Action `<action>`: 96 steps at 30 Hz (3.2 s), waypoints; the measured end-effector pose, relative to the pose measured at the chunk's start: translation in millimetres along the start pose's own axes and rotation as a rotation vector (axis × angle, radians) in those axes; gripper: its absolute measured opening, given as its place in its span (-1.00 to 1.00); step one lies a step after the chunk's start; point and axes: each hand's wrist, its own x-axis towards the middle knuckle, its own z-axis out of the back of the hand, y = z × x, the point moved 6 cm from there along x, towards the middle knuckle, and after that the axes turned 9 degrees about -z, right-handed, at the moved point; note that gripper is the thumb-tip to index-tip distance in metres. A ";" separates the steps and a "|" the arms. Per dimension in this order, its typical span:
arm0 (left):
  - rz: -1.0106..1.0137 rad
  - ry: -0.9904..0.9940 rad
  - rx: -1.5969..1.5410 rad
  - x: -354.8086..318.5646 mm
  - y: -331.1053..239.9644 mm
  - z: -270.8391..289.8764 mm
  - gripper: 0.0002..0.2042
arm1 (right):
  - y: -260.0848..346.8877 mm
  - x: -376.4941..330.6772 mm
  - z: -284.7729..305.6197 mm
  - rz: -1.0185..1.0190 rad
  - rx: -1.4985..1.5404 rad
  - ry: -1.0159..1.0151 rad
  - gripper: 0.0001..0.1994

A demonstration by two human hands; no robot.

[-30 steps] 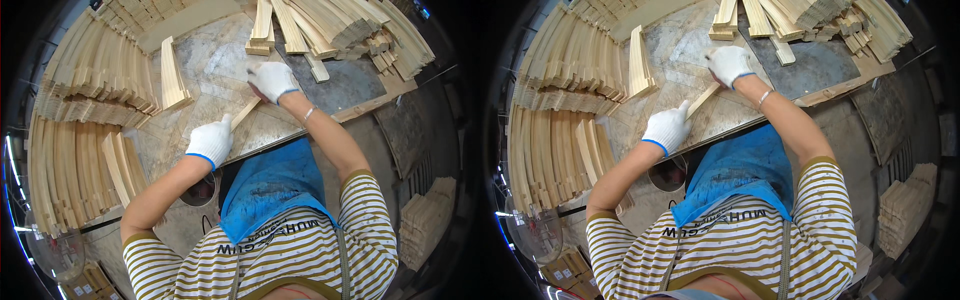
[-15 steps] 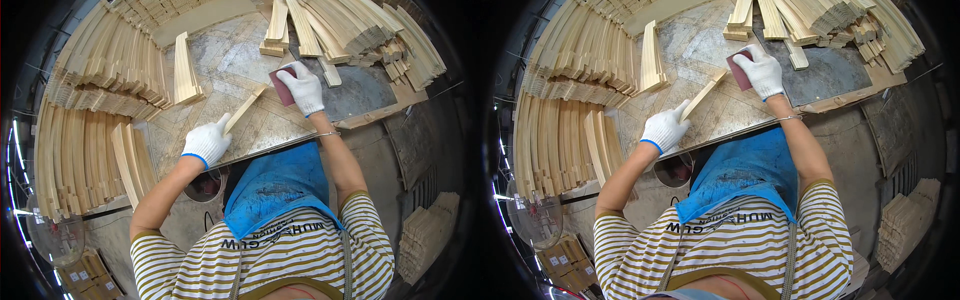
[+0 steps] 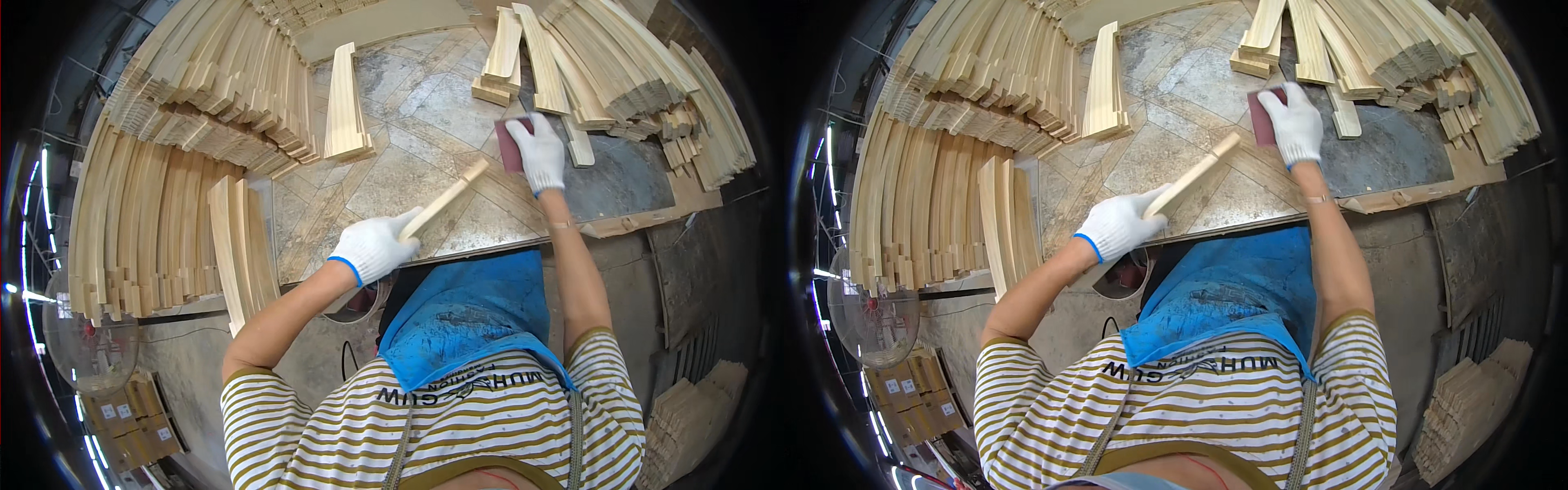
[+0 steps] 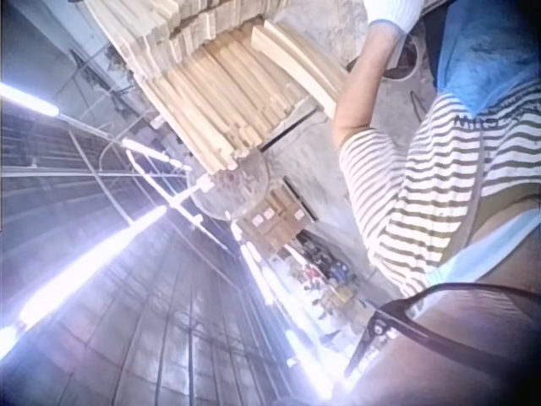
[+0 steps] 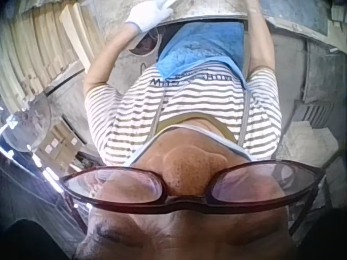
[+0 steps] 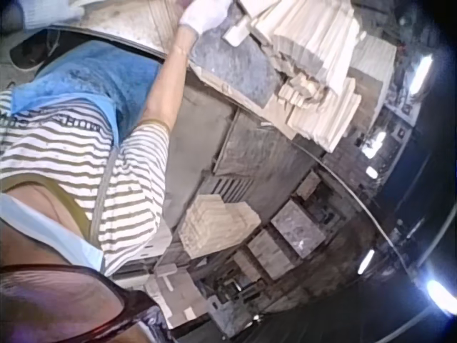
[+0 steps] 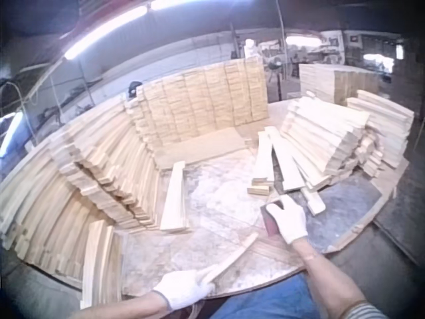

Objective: Sanding individual wooden furniture components manually using sandpaper.

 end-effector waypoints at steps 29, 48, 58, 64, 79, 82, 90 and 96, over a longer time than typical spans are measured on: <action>0.414 -0.745 0.121 160.4 171.8 165.1 -0.24 | -13.2 -57.6 -13.5 -0.051 0.026 0.089 -0.78; 0.212 -0.740 -0.076 148.7 163.3 131.9 -0.04 | 130.8 -104.0 -160.9 0.670 0.090 0.408 -0.84; 0.256 -0.703 -0.124 152.2 157.4 130.2 -0.25 | 106.3 -63.9 -139.8 0.632 -0.052 0.130 -0.87; 0.272 -0.679 -0.143 151.9 162.8 129.6 -0.23 | 145.0 -102.7 -149.9 0.761 -0.034 0.279 -0.88; 0.212 -0.697 -0.154 155.6 163.3 130.0 -0.20 | 118.4 -81.7 -139.2 0.610 -0.161 0.128 -0.86; 0.189 -0.702 -0.175 155.0 168.1 131.6 -0.19 | 110.2 -86.6 -133.3 0.515 -0.130 0.250 -0.86; 0.184 -0.753 -0.203 160.0 176.3 146.4 -0.18 | 128.8 -102.8 -171.3 0.492 -0.037 0.413 -0.85; 0.127 -0.804 -0.203 180.5 160.4 144.3 -0.18 | 137.9 -100.1 -205.0 0.818 -0.140 0.131 -0.87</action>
